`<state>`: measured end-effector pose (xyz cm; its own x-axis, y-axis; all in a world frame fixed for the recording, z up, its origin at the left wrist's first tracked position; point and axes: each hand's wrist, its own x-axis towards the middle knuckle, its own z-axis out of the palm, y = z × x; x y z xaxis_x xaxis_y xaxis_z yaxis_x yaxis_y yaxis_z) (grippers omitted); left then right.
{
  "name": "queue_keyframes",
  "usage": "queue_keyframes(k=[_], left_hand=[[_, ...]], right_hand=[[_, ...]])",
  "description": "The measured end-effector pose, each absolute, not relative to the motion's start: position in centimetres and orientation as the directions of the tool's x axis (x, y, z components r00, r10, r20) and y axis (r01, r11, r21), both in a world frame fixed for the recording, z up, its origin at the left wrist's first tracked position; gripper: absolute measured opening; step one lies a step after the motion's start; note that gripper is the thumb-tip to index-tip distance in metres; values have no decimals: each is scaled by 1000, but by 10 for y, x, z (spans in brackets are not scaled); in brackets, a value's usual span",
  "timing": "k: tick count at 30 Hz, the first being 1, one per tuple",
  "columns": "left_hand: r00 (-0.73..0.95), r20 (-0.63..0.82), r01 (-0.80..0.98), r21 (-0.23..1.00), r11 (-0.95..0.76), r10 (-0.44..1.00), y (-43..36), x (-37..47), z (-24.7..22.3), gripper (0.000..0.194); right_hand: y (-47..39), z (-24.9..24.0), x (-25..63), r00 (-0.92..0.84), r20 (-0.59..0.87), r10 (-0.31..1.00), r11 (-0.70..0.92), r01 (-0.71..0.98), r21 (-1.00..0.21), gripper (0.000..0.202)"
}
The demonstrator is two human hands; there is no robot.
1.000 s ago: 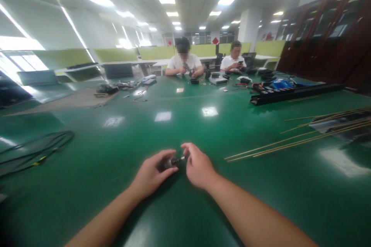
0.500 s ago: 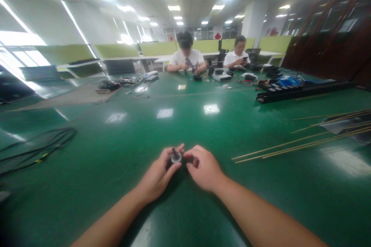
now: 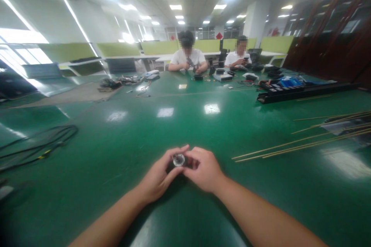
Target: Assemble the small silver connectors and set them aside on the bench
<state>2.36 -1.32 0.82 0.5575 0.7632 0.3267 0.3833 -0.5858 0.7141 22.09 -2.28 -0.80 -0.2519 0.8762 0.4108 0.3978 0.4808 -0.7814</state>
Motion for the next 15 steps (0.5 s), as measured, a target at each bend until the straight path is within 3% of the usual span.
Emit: queue_keyframes(k=[8,15], left_hand=[[544,502,345,596,-725,672,-6,21,2,35],[426,454,412,673,-614,783,-7,22,5,34]], right_hand=[[-23,-14,217,-144,382,913,408,285,-867,27],[-24,-15,217,-89,378,921,388,270,-881,38]])
